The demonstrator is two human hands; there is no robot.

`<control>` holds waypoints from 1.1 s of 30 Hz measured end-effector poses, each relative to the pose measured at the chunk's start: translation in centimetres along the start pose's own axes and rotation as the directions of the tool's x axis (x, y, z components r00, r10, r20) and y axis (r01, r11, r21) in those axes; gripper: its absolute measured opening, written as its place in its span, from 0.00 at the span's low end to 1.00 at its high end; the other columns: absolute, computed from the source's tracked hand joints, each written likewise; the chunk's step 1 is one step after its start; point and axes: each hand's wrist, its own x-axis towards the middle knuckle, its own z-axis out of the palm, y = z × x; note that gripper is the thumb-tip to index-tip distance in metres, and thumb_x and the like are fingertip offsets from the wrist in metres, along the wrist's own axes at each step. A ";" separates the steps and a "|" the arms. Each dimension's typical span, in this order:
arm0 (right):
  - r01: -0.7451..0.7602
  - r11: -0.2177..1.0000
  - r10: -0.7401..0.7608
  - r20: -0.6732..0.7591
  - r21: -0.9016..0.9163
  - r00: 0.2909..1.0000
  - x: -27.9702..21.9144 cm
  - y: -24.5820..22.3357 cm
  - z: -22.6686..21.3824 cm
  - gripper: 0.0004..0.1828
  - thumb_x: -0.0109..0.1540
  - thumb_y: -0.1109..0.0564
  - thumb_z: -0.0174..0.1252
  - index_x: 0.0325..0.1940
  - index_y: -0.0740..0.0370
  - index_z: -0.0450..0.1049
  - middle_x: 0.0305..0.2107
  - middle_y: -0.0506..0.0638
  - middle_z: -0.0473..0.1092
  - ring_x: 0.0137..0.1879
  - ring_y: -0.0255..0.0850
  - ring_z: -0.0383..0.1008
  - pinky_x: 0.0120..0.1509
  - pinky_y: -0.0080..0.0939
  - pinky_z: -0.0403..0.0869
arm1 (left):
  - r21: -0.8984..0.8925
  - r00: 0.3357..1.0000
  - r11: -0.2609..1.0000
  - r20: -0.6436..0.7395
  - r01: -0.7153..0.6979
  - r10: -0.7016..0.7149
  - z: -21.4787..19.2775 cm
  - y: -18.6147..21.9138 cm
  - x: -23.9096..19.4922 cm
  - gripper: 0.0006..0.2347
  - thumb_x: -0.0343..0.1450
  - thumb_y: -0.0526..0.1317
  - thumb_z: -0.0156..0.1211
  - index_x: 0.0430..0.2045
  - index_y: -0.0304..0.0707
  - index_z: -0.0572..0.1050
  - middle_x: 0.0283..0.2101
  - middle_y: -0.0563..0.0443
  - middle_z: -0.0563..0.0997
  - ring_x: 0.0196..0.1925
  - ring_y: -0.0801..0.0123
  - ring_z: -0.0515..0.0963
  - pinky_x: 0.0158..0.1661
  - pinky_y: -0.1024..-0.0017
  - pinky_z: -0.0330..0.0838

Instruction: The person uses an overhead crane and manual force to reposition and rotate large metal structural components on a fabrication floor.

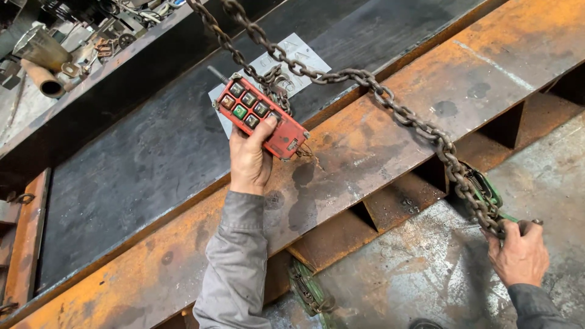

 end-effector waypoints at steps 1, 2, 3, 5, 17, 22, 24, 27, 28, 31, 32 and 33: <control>-0.005 1.000 0.005 -0.003 0.006 1.000 0.0 -0.2 -0.1 0.21 0.63 0.47 0.67 0.55 0.54 0.72 0.47 0.58 0.66 0.48 0.55 0.72 0.50 0.53 0.74 | 0.011 1.000 1.000 0.001 -0.005 0.005 -0.2 -0.1 -0.2 0.21 0.66 0.28 0.67 0.53 0.31 0.69 0.47 0.47 0.79 0.49 0.62 0.81 0.55 0.61 0.79; -0.003 1.000 0.003 0.000 0.006 1.000 0.0 0.0 -0.1 0.21 0.63 0.47 0.67 0.55 0.54 0.72 0.47 0.58 0.66 0.48 0.55 0.72 0.50 0.53 0.74 | 0.012 1.000 1.000 -0.002 -0.004 0.004 -0.4 -0.3 -0.4 0.21 0.66 0.28 0.67 0.53 0.31 0.69 0.47 0.47 0.79 0.49 0.62 0.81 0.55 0.61 0.79; -0.009 1.000 0.009 0.003 -0.001 1.000 0.0 0.0 0.0 0.21 0.63 0.47 0.67 0.56 0.55 0.72 0.47 0.59 0.66 0.48 0.55 0.72 0.50 0.53 0.74 | 0.020 1.000 1.000 0.004 0.002 -0.002 -0.6 -0.4 -0.5 0.21 0.67 0.28 0.68 0.54 0.31 0.69 0.48 0.47 0.79 0.49 0.62 0.81 0.55 0.62 0.79; -0.015 1.000 0.015 0.005 -0.005 1.000 0.0 0.1 0.1 0.21 0.63 0.47 0.67 0.56 0.55 0.72 0.47 0.59 0.66 0.48 0.55 0.72 0.50 0.53 0.74 | 0.030 1.000 1.000 0.011 0.006 -0.006 -0.5 -0.2 -0.9 0.21 0.67 0.28 0.68 0.54 0.30 0.69 0.48 0.47 0.79 0.50 0.62 0.81 0.55 0.62 0.79; -0.046 0.998 0.047 -0.038 0.032 0.998 -0.2 0.8 2.1 0.20 0.63 0.45 0.66 0.54 0.53 0.72 0.46 0.58 0.67 0.49 0.56 0.72 0.52 0.54 0.74 | -0.082 0.997 0.996 -0.070 0.018 -0.024 1.5 2.2 -2.1 0.13 0.73 0.40 0.63 0.49 0.33 0.75 0.40 0.50 0.82 0.38 0.70 0.83 0.39 0.68 0.80; -0.055 0.998 0.055 0.003 0.022 0.998 0.1 -0.3 2.0 0.20 0.61 0.46 0.65 0.55 0.48 0.73 0.46 0.59 0.66 0.50 0.56 0.73 0.52 0.54 0.76 | -0.064 0.991 0.989 0.024 -0.132 0.134 4.9 4.5 -3.2 0.19 0.72 0.40 0.64 0.58 0.41 0.70 0.45 0.51 0.79 0.43 0.68 0.83 0.43 0.67 0.82; -0.067 0.998 0.067 0.025 0.018 0.997 0.7 -1.4 1.1 0.21 0.61 0.47 0.65 0.58 0.46 0.74 0.45 0.58 0.67 0.51 0.56 0.74 0.51 0.54 0.76 | -0.025 0.988 0.989 0.045 -0.148 0.149 5.3 4.5 -2.0 0.19 0.72 0.40 0.64 0.57 0.40 0.69 0.45 0.50 0.79 0.43 0.66 0.83 0.43 0.66 0.82; -0.099 0.993 0.093 0.086 0.064 0.992 1.5 -2.6 -1.0 0.24 0.61 0.46 0.64 0.62 0.44 0.75 0.47 0.59 0.68 0.51 0.57 0.75 0.50 0.56 0.75 | 0.065 0.980 0.980 0.084 -0.186 0.180 6.4 4.9 0.1 0.19 0.71 0.41 0.65 0.56 0.38 0.69 0.45 0.49 0.79 0.43 0.64 0.83 0.43 0.64 0.82; -0.110 0.987 0.097 0.117 0.117 0.988 1.9 -2.9 -1.8 0.25 0.61 0.46 0.65 0.63 0.44 0.76 0.48 0.61 0.69 0.50 0.59 0.75 0.50 0.58 0.75 | 0.115 0.973 0.969 0.100 -0.218 0.207 6.9 5.0 0.9 0.19 0.72 0.41 0.65 0.55 0.36 0.69 0.45 0.49 0.79 0.44 0.64 0.82 0.44 0.64 0.82; -0.194 0.854 0.186 0.066 0.482 0.980 1.5 0.0 0.2 0.19 0.66 0.45 0.63 0.55 0.57 0.75 0.40 0.61 0.71 0.44 0.56 0.74 0.53 0.54 0.74 | 0.251 0.935 0.905 0.179 -0.344 0.305 8.9 5.8 3.7 0.19 0.72 0.39 0.69 0.54 0.34 0.72 0.47 0.52 0.78 0.46 0.72 0.78 0.49 0.68 0.76; -0.227 0.855 0.215 0.080 0.467 0.973 2.1 0.3 -0.3 0.19 0.66 0.45 0.63 0.55 0.57 0.75 0.40 0.61 0.71 0.44 0.56 0.74 0.53 0.54 0.74 | 0.247 0.943 0.916 0.191 -0.315 0.273 9.4 6.2 4.7 0.19 0.72 0.39 0.69 0.54 0.34 0.72 0.47 0.52 0.78 0.46 0.72 0.78 0.49 0.68 0.76; -0.212 0.846 0.258 -0.028 0.490 0.966 2.4 0.6 -0.8 0.21 0.67 0.47 0.64 0.58 0.61 0.74 0.42 0.63 0.70 0.48 0.58 0.73 0.55 0.55 0.72 | 0.295 0.915 0.877 0.260 -0.379 0.308 9.9 6.4 5.7 0.17 0.73 0.39 0.68 0.55 0.34 0.73 0.48 0.53 0.79 0.48 0.72 0.78 0.53 0.69 0.75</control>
